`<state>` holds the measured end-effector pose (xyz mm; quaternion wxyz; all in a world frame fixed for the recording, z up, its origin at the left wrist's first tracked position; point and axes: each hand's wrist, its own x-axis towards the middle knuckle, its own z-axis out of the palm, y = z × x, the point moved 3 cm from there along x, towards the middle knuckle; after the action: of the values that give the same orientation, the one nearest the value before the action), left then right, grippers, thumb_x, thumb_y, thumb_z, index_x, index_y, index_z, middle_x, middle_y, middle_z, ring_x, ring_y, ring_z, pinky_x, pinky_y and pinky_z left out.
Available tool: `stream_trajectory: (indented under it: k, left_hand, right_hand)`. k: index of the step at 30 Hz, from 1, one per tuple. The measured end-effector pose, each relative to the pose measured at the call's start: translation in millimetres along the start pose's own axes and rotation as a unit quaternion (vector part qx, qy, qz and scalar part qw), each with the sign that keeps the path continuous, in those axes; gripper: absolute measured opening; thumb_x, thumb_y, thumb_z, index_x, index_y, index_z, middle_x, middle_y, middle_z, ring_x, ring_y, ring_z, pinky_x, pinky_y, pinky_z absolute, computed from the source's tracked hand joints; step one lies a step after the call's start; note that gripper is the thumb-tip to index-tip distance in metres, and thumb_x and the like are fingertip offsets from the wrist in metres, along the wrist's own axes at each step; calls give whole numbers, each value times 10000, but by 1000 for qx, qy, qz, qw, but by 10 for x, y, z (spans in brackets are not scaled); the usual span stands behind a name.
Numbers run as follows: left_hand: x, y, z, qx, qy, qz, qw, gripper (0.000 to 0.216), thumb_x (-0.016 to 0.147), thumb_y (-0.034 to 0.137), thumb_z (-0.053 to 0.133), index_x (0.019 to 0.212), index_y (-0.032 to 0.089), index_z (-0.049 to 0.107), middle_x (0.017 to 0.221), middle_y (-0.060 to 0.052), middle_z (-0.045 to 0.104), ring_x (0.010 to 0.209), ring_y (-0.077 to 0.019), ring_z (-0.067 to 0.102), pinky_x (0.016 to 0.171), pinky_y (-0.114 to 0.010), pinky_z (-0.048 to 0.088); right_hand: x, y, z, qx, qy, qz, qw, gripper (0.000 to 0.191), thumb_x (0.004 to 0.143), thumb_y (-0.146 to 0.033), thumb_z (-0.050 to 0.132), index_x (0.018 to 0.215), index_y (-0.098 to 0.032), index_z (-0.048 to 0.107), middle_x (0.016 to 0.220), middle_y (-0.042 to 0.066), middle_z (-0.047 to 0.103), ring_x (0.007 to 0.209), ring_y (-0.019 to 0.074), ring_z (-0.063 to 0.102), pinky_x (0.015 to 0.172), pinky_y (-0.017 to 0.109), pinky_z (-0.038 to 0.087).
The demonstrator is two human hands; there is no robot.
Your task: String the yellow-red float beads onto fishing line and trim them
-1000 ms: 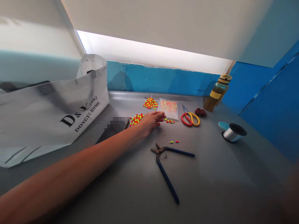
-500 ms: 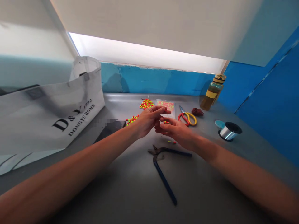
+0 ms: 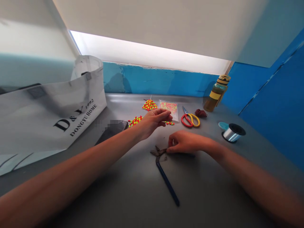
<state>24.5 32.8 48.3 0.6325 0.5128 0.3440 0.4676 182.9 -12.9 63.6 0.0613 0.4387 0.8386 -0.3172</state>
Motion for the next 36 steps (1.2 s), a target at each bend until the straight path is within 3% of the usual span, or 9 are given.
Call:
stream_trajectory:
  k: [8,15,21,25,27,30,33,36]
  left_hand:
    - [-9,-49,17,-4,15,-23,1000,292,733,398,826,845,184,660,838,-48,681,775,-173,683,577,-247,415]
    - [-19,-142,-11,-1,37,-33,999,230,755,371,812,850,202,689,856,-57,696,751,-152,640,629,-266,458]
    - [-15,-195,-23,4,30,-53,998,268,731,376,833,886,205,695,836,-64,693,767,-170,644,653,-277,504]
    - [-32,-190,-24,-2,29,-50,998,256,736,337,834,908,202,702,849,-65,702,786,-170,654,703,-295,518]
    - [-41,-195,-19,-11,19,-52,998,262,729,293,841,926,195,699,852,-62,707,804,-170,663,746,-304,522]
    - [-44,-213,-7,-24,-7,-58,998,293,708,253,858,938,180,693,867,-53,712,817,-166,674,799,-317,523]
    - [-38,-231,4,-22,-39,-66,997,306,695,248,872,928,164,692,874,-44,713,795,-150,675,820,-317,520]
    - [-38,-239,14,-13,-65,-71,995,291,699,259,870,908,155,695,856,-42,714,792,-149,678,823,-315,515]
  right_hand:
    - [108,115,2,-69,62,81,992,296,870,-398,589,706,-177,696,659,55,642,584,180,558,523,301,338]
    - [13,226,-258,-3,82,18,997,468,863,-607,619,1026,-189,753,981,92,733,855,227,657,662,286,451]
    - [-22,316,-377,0,80,36,996,508,855,-537,662,1189,-157,715,946,101,749,832,222,674,691,296,483]
    - [-13,371,-408,-17,89,35,995,560,823,-516,714,1231,-133,699,1025,129,746,866,245,688,744,327,511]
    - [-2,364,-421,-13,125,27,992,526,841,-466,714,1237,-121,695,1125,152,732,968,262,686,832,339,513]
    - [6,312,-446,35,228,0,973,407,914,-371,646,1244,-135,686,1239,148,703,1081,255,663,924,345,494]
    - [17,250,-435,83,292,-51,951,268,934,-284,610,1144,-164,725,1134,98,747,991,218,689,866,328,508]
    - [38,233,-398,118,306,-85,941,202,912,-284,643,1035,-164,751,1025,74,768,905,200,698,788,307,512]
